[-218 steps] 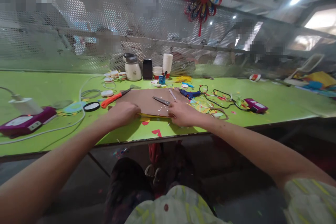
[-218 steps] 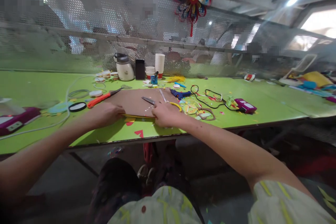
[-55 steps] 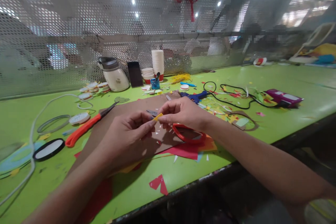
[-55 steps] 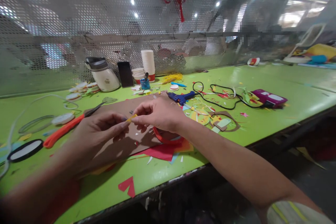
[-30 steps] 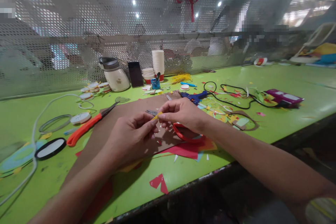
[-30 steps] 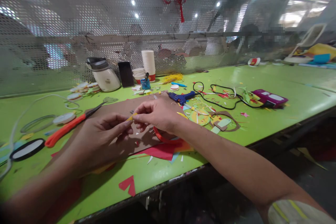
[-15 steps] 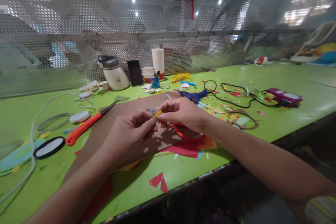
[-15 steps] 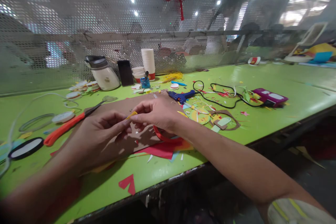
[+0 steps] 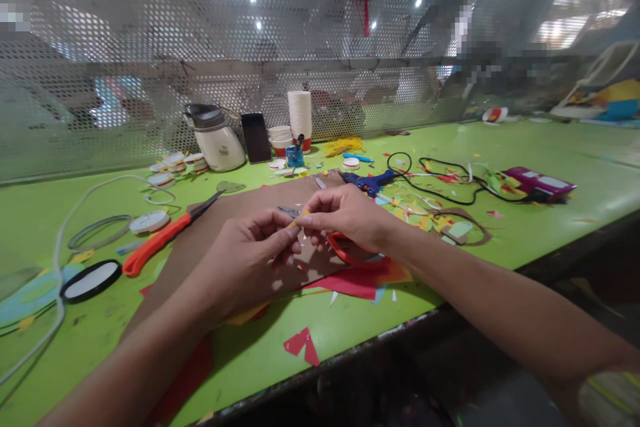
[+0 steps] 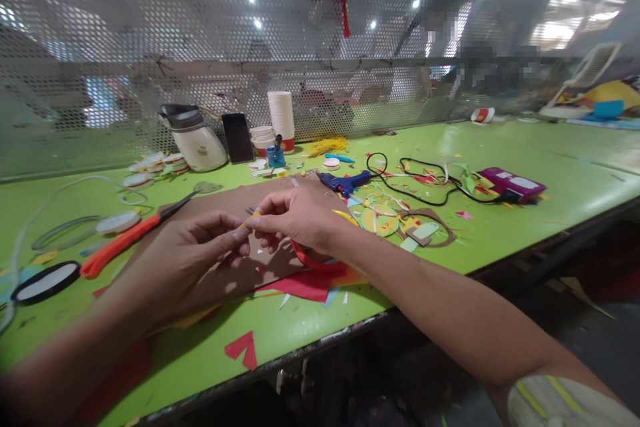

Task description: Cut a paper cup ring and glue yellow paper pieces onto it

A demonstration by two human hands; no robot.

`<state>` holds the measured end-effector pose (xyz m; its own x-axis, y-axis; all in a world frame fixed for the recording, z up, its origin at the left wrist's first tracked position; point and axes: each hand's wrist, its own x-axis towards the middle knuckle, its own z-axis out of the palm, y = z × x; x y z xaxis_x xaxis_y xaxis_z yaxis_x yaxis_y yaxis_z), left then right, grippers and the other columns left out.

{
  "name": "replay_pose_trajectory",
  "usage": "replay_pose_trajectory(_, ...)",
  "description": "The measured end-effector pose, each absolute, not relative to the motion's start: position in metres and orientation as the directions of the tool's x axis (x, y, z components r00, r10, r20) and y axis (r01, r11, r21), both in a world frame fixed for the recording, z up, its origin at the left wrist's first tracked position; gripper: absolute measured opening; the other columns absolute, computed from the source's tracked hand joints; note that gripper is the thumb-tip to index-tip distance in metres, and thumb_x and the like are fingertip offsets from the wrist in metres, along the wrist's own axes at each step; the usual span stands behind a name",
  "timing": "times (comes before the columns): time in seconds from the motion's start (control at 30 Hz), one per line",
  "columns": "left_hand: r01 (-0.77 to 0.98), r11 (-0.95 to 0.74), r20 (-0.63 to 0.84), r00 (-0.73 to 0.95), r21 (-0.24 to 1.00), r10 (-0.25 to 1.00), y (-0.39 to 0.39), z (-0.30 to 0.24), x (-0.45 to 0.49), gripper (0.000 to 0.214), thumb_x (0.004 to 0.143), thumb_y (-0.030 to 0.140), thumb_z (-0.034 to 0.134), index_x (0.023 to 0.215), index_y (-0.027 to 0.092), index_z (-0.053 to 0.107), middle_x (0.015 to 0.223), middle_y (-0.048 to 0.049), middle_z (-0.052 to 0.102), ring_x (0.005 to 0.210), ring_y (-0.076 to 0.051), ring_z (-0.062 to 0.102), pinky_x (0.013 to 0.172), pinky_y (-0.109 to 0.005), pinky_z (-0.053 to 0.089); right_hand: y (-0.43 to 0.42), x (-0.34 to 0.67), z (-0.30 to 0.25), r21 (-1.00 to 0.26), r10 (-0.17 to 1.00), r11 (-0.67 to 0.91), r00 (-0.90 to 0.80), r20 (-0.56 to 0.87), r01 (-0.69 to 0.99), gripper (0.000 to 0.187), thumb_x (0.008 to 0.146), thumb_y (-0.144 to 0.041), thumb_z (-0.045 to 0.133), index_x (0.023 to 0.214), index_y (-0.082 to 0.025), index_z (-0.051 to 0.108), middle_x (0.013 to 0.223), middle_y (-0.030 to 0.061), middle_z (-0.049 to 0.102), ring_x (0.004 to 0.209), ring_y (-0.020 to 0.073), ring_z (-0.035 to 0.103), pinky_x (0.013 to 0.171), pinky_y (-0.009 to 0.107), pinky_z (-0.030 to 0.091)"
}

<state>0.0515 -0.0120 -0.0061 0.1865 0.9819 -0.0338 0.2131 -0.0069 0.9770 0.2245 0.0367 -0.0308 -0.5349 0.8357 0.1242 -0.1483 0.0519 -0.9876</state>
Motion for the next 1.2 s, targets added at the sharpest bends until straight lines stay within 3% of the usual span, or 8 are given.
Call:
replay_pose_trajectory(0.43, 0.034, 0.110, -0.115, 0.215, 0.993, 0.970, -0.007, -0.015, 0.045, 0.023, 0.072, 0.032, 0.079, 0.063, 0.015, 0.067, 0.056, 0.0003, 0.065, 0.049, -0.008, 0.052, 0.044, -0.015, 0.043, 0.035, 0.220, -0.035, -0.986, 0.879, 0.107, -0.451, 0.153, -0.126, 0.026, 0.069, -0.033, 0.083, 0.066, -0.017, 0.064, 0.052, -0.0040, 0.061, 0.045, 0.0082, 0.054, 0.045, 0.022, 0.044)
replay_pose_trajectory(0.63, -0.060, 0.171, -0.148, 0.277, 0.984, 0.950, -0.002, -0.022, 0.039, 0.022, 0.068, 0.029, 0.084, 0.065, 0.015, 0.068, 0.058, 0.0000, 0.066, 0.050, -0.008, 0.053, 0.043, -0.014, 0.043, 0.037, 0.223, -0.031, -0.988, 0.853, -0.015, -0.518, 0.067, -0.152, 0.024, 0.076, -0.035, 0.078, 0.067, -0.016, 0.066, 0.059, 0.0001, 0.066, 0.050, 0.0106, 0.061, 0.049, 0.023, 0.050)
replay_pose_trajectory(0.83, 0.038, 0.107, -0.114, 0.273, 0.993, 0.955, -0.003, -0.020, 0.040, 0.023, 0.072, 0.034, 0.080, 0.067, 0.015, 0.068, 0.058, -0.0001, 0.066, 0.051, -0.008, 0.053, 0.045, -0.015, 0.043, 0.035, 0.221, -0.029, -0.993, 0.887, 0.061, -0.452, 0.101, -0.102, 0.023, 0.075, -0.031, 0.079, 0.065, -0.015, 0.065, 0.054, -0.0026, 0.063, 0.047, 0.0084, 0.057, 0.046, 0.020, 0.047)
replay_pose_trajectory(1.0, 0.171, 0.022, -0.058, 0.210, 0.985, 0.976, -0.006, -0.019, 0.046, 0.025, 0.075, 0.038, 0.078, 0.070, 0.016, 0.068, 0.054, 0.0019, 0.062, 0.048, -0.007, 0.049, 0.044, -0.014, 0.040, 0.029, 0.216, -0.026, -0.989, 0.916, 0.146, -0.382, 0.125, 0.027, 0.023, 0.085, -0.021, 0.068, 0.064, -0.016, 0.062, 0.049, -0.0061, 0.057, 0.042, 0.0061, 0.050, 0.042, 0.018, 0.040)
replay_pose_trajectory(1.2, -0.061, 0.180, -0.156, 0.281, 0.982, 0.947, -0.003, -0.020, 0.041, 0.026, 0.065, 0.034, 0.086, 0.068, 0.014, 0.069, 0.056, -0.0009, 0.067, 0.047, -0.006, 0.054, 0.046, -0.013, 0.043, 0.025, 0.215, -0.024, -0.982, 0.899, 0.186, -0.411, 0.152, 0.044, 0.021, 0.085, -0.019, 0.068, 0.066, -0.016, 0.060, 0.051, -0.0059, 0.058, 0.045, 0.0065, 0.053, 0.045, 0.018, 0.041)
